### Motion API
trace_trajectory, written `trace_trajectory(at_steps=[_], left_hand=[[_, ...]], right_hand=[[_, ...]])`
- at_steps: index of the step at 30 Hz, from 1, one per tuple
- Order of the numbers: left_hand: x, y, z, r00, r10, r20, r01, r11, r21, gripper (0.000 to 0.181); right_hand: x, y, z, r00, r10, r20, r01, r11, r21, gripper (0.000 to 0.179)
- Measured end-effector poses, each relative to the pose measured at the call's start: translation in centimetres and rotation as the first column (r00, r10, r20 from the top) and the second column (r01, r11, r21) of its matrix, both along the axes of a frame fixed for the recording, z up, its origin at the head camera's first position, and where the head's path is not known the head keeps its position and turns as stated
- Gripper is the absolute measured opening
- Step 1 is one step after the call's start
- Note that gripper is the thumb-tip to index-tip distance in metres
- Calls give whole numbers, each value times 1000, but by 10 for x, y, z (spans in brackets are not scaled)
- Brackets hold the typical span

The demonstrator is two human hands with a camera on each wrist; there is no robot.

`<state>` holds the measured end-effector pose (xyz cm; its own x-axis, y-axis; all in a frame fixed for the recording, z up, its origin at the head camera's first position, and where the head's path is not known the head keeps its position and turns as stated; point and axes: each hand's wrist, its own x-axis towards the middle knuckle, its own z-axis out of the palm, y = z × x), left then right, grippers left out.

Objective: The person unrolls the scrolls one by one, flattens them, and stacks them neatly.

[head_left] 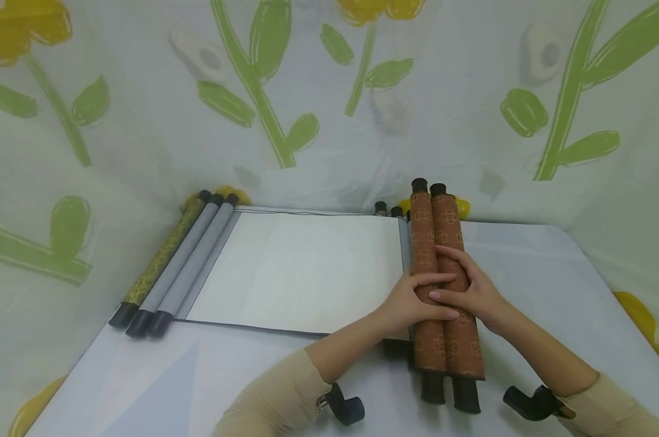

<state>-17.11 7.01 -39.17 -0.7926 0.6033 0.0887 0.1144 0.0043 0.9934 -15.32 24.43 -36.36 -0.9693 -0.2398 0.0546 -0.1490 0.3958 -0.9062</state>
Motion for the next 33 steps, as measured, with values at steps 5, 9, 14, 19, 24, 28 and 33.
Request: trace_trajectory(at_steps=[5,9,14,19,24,28,33], left_hand=[[1,-10,4,996,90,2,-90,992,-92,55],[0,-18,8,992,127,-12,-127,981,-149,60],[-2,-31,13,995,95,-28,-98,984,-149,63],[-4,-44,17,997,70,-24,-73,985,-158,64],[-2,-55,21,999,37,-36,-43,982,-185,70],[-2,-60,21,998,45,-36,-52,978,-203,71],[-2,-64,19,995,99,-27,-103,980,-173,68]], right_hand=[[-2,-11,-1,999,7,37,-5,999,-47,80],[-4,-20,3,998,16,58,-12,997,-79,87],[-6,-27,7,996,32,89,-22,993,-118,93],[-8,-32,11,992,69,106,-50,984,-170,94],[-8,-35,15,990,97,102,-80,983,-167,94],[-9,-36,18,993,94,71,-85,989,-121,94],[-9,-40,18,995,65,79,-57,994,-96,89]])
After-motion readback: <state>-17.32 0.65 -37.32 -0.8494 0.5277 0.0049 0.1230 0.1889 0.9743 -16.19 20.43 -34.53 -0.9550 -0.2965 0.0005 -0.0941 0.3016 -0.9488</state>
